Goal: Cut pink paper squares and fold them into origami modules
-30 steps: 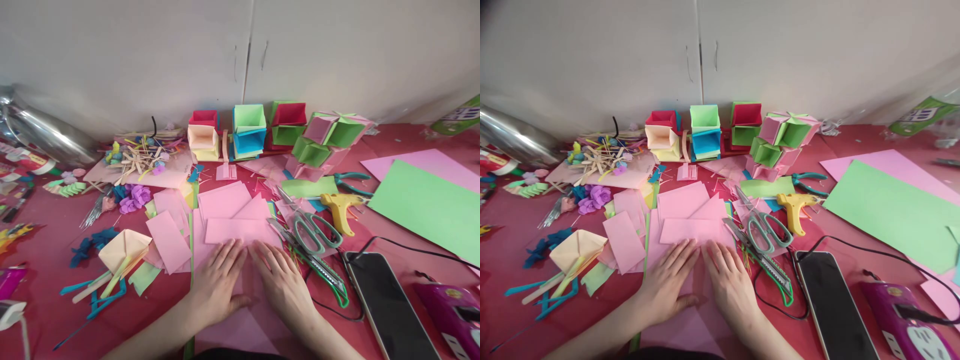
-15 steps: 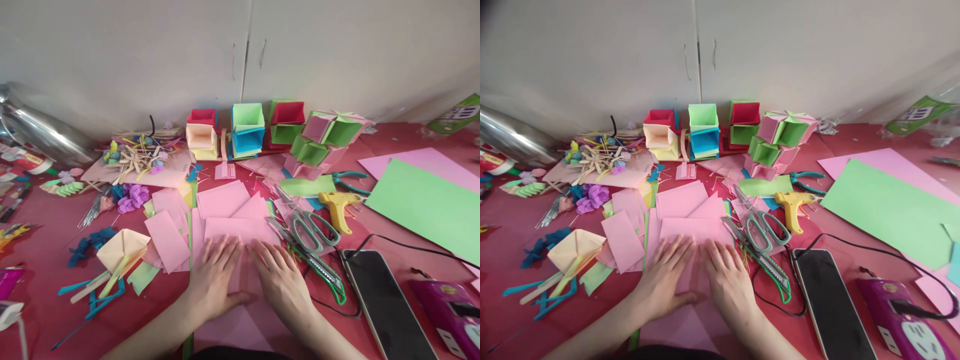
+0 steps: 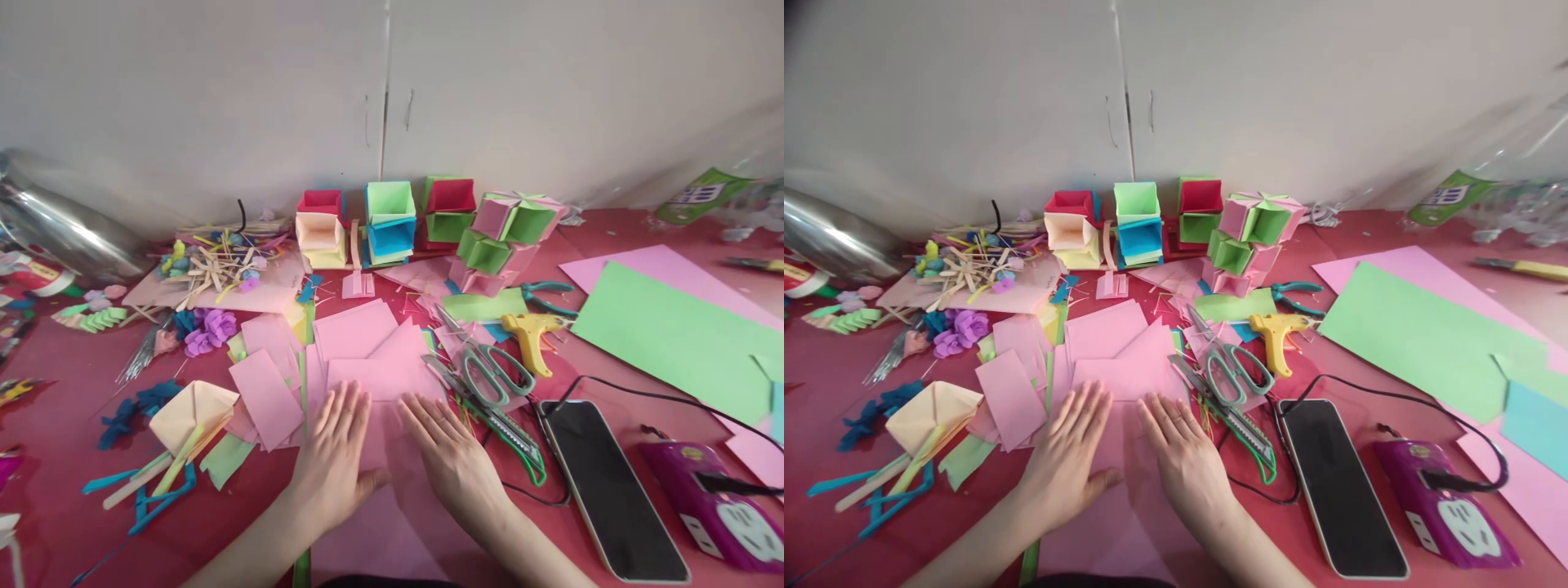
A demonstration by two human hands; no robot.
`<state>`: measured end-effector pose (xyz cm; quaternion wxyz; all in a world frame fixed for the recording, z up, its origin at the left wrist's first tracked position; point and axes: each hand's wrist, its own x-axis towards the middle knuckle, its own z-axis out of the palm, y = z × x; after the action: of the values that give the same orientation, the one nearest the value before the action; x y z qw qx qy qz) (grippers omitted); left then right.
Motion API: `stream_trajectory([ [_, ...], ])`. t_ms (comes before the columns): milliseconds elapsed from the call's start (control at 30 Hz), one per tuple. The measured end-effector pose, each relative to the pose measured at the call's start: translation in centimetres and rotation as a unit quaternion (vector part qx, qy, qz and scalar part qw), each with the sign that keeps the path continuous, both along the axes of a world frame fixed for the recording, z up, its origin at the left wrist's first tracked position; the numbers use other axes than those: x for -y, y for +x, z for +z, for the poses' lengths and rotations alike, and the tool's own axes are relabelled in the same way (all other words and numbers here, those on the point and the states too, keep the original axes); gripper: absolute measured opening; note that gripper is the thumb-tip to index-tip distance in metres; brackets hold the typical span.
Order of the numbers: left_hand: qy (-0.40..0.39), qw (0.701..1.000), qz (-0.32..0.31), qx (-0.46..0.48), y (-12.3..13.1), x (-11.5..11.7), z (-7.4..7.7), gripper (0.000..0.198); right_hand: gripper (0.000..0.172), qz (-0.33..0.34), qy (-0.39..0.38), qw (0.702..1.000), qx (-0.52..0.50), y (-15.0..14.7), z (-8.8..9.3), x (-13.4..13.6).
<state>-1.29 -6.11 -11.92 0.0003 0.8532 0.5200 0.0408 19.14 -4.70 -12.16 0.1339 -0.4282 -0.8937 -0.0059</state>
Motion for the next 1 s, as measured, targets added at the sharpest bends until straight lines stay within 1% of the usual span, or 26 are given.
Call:
stream_trajectory([
  [67, -0.014, 0.999, -0.041, 0.011, 0.5, -0.7, 0.1, 0.085, 0.048, 0.011, 0.004, 0.999, -0.037, 0.1, 0.3, -0.4],
  [133, -0.022, 0.998, -0.061, 0.021, 0.7, -1.3, 0.0, 0.081, 0.041, -0.009, 0.011, 0.996, -0.083, 0.7, 1.0, -0.8],
  [167, -0.025, 0.997, -0.064, 0.025, 0.7, -1.6, -0.2, 0.08, 0.035, -0.039, 0.017, 0.994, -0.101, 1.2, 1.4, -1.0],
  [233, -0.031, 0.997, -0.061, 0.028, 0.5, -1.8, -0.6, 0.08, 0.024, -0.132, 0.037, 0.985, -0.104, 2.7, 2.2, -1.2],
  [300, -0.037, 0.997, -0.056, 0.028, 0.3, -1.9, -0.9, 0.081, 0.022, -0.227, 0.064, 0.971, -0.048, 4.4, 2.7, -1.1],
  [333, -0.039, 0.997, -0.054, 0.028, 0.3, -1.8, -1.0, 0.082, 0.023, -0.258, 0.068, 0.964, -0.011, 5.1, 2.7, -0.9],
  [367, -0.04, 0.997, -0.054, 0.028, 0.2, -1.8, -1.0, 0.082, 0.025, -0.27, 0.061, 0.961, 0.026, 5.7, 2.7, -0.6],
  [467, -0.039, 0.998, -0.052, 0.026, 0.4, -1.7, -0.7, 0.083, 0.028, -0.282, 0.051, 0.956, 0.066, 6.8, 2.0, 0.0],
  [567, -0.042, 0.997, -0.052, 0.023, 0.5, -1.5, -0.3, 0.082, 0.024, -0.285, 0.051, 0.957, 0.035, 6.8, 1.6, 0.2],
  [633, -0.048, 0.997, -0.054, 0.029, 0.4, -1.4, 0.0, 0.08, 0.021, -0.285, 0.046, 0.957, 0.008, 6.8, 1.9, 0.3],
  [733, -0.05, 0.996, -0.046, 0.055, 0.0, -1.7, 0.4, 0.077, 0.017, -0.286, 0.032, 0.957, -0.025, 6.6, 2.7, 0.6],
  [800, -0.045, 0.995, -0.032, 0.083, -0.3, -2.3, 0.7, 0.075, 0.018, -0.281, 0.013, 0.958, -0.054, 6.3, 3.2, 0.9],
  [900, -0.045, 0.992, -0.004, 0.121, -0.8, -4.0, 1.0, 0.074, 0.024, -0.261, -0.021, 0.96, -0.099, 5.8, 3.4, 0.9],
  [1000, -0.078, 0.988, 0.006, 0.137, -1.0, -5.5, 1.1, 0.08, 0.028, -0.232, -0.03, 0.967, -0.104, 5.2, 3.2, 0.3],
])
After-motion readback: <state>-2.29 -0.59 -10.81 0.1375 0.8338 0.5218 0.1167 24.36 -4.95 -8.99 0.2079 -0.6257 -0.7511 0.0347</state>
